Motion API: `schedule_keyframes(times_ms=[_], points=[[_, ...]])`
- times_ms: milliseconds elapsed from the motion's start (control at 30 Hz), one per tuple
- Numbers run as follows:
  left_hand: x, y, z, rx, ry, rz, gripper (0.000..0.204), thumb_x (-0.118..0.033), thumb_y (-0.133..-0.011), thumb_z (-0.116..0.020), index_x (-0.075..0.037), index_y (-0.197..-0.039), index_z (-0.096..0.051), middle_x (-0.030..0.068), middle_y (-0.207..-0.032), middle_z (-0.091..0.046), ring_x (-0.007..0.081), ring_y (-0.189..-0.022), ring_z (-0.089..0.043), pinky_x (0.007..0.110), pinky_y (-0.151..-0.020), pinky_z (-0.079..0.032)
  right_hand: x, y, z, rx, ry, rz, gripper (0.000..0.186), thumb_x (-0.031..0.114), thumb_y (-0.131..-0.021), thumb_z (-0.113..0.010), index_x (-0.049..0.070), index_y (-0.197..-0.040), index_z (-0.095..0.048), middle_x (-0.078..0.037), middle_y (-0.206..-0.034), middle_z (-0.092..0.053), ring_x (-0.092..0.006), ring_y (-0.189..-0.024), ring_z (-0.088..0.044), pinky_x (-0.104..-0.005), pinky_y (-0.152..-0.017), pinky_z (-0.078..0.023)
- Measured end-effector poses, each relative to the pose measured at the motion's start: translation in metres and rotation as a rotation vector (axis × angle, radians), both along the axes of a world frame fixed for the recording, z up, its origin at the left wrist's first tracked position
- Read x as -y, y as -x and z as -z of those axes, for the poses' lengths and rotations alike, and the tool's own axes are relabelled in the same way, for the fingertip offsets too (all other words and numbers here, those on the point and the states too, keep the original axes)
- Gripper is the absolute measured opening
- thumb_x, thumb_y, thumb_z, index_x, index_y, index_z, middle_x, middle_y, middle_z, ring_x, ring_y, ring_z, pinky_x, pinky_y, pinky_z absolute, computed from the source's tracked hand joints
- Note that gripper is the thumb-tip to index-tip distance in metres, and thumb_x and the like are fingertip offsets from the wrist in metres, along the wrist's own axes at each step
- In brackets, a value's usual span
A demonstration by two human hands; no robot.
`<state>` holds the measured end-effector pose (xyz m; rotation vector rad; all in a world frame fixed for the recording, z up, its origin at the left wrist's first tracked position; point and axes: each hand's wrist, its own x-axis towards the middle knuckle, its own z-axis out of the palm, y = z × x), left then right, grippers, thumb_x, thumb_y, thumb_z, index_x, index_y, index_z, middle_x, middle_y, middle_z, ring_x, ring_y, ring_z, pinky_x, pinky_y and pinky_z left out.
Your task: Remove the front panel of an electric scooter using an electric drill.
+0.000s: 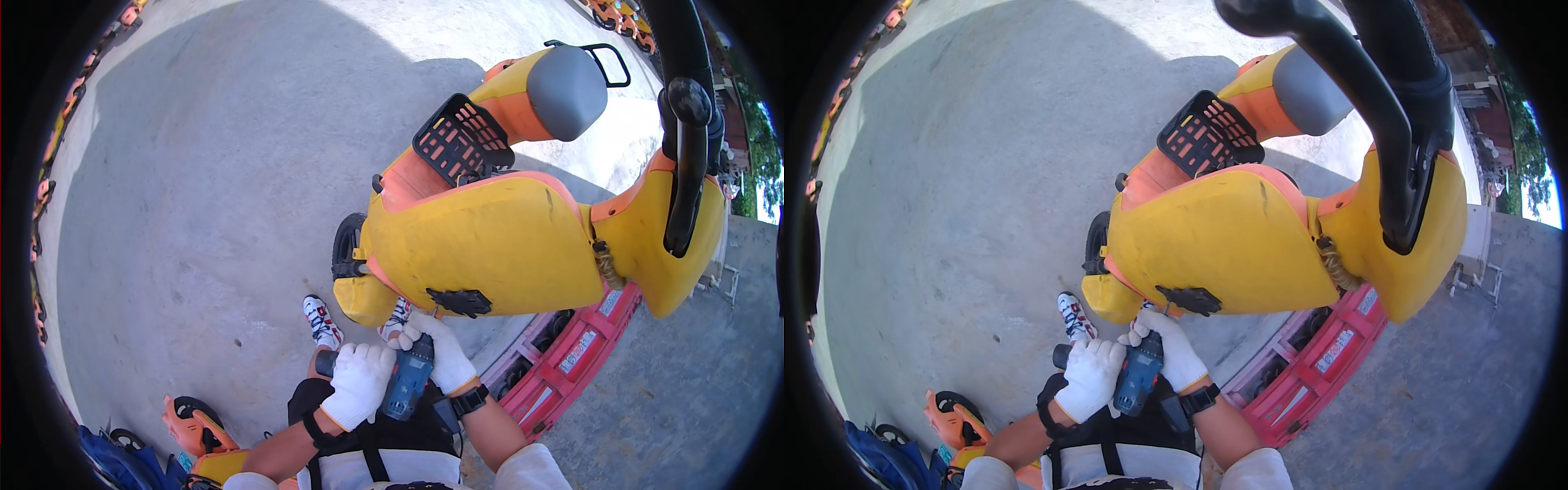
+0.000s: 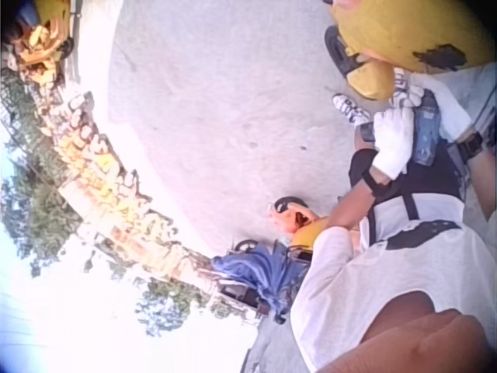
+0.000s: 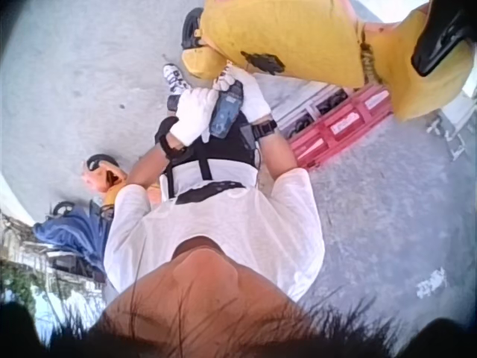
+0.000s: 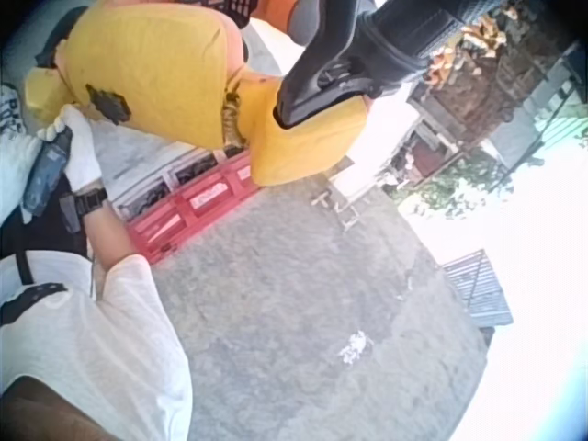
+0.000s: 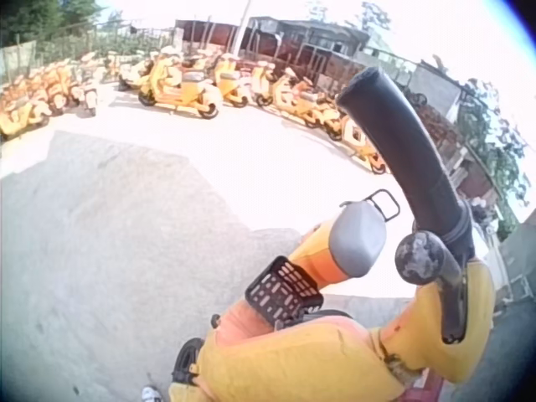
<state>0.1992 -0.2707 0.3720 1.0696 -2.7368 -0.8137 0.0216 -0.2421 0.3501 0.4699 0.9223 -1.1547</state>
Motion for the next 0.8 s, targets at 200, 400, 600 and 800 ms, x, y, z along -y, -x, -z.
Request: schedule_keyframes(times_ms=[200, 400, 600, 800], points=[[0.008, 0.0, -0.004, -0.04, 0.01, 0.005, 0.007, -0.013, -0.077, -0.061, -0.01, -0.083, -0.056, 0.0047, -0.072, -0.054, 0.0234, -0.07, -0.058, 0.038, -0.068, -0.044, 0.003, -0.002, -0.002, -0.018, -0.032, 0.002, 0.016, 0.012, -0.096, -0.059, 0.011, -0.082, -0.053, 0.0, -0.069, -0.052, -0.0169, -0.068, -0.059, -0.0365, -0.076, -0.056], [0.012, 0.0, -0.009, -0.016, -0.007, 0.027, 0.006, -0.014, -0.078, -0.061, -0.011, -0.083, -0.058, 0.0048, -0.071, -0.054, 0.0234, -0.069, -0.059, 0.039, -0.067, -0.044, -0.003, 0.0, 0.008, -0.018, -0.006, -0.024, 0.018, 0.017, -0.097, -0.06, 0.011, -0.082, -0.054, -0.001, -0.069, -0.055, -0.0186, -0.069, -0.061, -0.0393, -0.079, -0.057], [0.012, -0.001, -0.013, 0.033, -0.02, 0.037, 0.008, -0.018, -0.079, -0.062, -0.014, -0.084, -0.057, 0.0024, -0.074, -0.058, 0.0225, -0.074, -0.062, 0.039, -0.069, -0.043, 0.002, -0.01, -0.017, 0.023, 0.021, 0.152, 0.029, 0.037, -0.1, -0.057, 0.009, -0.094, -0.058, -0.005, -0.074, -0.062, -0.0256, -0.075, -0.065, -0.0461, -0.085, -0.056], [0.01, -0.001, -0.012, 0.037, -0.015, 0.035, 0.008, -0.015, -0.08, -0.061, -0.011, -0.087, -0.06, 0.0041, -0.072, -0.056, 0.0235, -0.071, -0.06, 0.039, -0.068, -0.044, 0.004, -0.007, -0.029, -0.097, -0.057, 0.266, 0.055, 0.053, -0.101, -0.041, 0.004, -0.119, -0.058, -0.012, -0.099, -0.066, -0.0316, -0.095, -0.065, -0.0496, -0.094, -0.052]])
